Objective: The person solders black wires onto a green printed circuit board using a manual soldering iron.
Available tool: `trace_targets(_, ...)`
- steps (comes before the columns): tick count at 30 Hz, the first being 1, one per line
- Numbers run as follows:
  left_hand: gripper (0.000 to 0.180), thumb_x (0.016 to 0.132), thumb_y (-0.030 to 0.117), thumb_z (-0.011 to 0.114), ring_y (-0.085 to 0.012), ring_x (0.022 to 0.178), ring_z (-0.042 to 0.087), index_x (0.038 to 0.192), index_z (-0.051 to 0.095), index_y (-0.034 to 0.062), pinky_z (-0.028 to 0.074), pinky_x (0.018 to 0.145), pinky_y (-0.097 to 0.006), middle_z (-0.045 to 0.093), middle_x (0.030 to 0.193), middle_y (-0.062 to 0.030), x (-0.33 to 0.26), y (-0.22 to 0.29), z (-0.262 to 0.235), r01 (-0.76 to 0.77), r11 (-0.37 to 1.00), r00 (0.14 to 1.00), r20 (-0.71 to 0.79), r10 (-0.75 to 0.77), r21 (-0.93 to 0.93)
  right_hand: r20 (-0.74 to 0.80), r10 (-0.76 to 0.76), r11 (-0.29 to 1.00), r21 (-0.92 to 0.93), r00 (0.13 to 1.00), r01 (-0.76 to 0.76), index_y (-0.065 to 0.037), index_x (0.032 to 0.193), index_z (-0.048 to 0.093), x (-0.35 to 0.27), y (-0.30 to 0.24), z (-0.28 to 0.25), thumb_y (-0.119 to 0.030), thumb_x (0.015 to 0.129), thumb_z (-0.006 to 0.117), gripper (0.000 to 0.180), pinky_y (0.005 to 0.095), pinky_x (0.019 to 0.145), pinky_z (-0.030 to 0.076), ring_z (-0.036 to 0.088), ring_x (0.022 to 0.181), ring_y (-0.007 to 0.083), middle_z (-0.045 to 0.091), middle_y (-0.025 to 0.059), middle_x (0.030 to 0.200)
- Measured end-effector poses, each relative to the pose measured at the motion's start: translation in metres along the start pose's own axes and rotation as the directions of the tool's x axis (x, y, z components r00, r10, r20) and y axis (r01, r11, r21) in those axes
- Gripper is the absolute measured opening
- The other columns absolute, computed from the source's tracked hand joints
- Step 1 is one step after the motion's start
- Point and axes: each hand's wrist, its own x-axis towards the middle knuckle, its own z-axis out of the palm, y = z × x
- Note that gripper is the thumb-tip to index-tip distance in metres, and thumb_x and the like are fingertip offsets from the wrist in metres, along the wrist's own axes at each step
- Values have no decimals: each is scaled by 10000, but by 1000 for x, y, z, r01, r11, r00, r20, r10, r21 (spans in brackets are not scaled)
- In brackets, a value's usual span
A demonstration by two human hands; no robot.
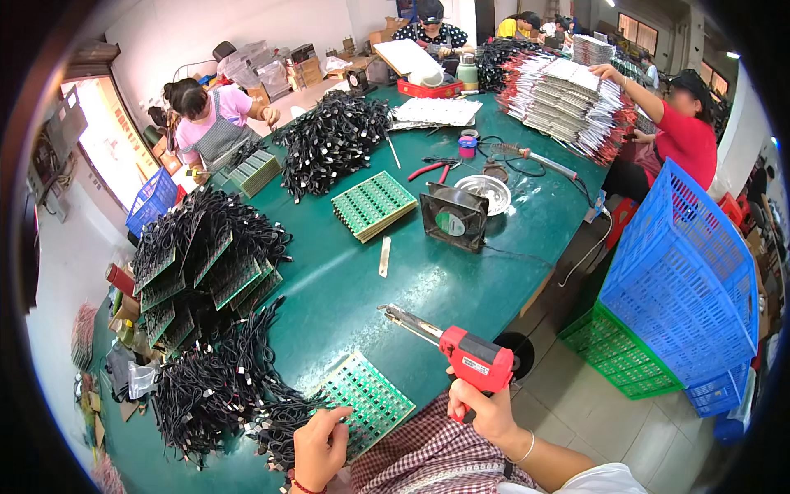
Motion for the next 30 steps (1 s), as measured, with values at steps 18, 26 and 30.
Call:
trace_targets(18,272,790,30,625,-227,531,538,1040,661,132,422,462,-345,488,664,-51,0,-3,-3,-128,985,991,65,121,118,-47,-49,998,-32,998,47,8,1089,517,-13,-2,-8,-150,869,576,278,341,518,485,497,492,155,540,96,638)
trace_targets(26,269,758,-27,598,-221,495,522,986,655,102,413,458,-327,500,634,-56,-2,-3,-1,-119,990,993,-14,120,80,-91,-84,996,28,992,87,-3,1089,502,-13,-1,-3,-156,891,535,254,332,494,466,469,467,158,522,91,619)
trace_targets(30,283,760,-17,601,-232,509,536,1012,645,104,432,472,-335,513,653,-62,-3,0,-3,-139,987,990,-15,140,86,-68,-93,996,7,993,94,-14,1096,494,-15,-1,-5,-186,903,534,261,317,485,457,463,465,143,511,73,607)
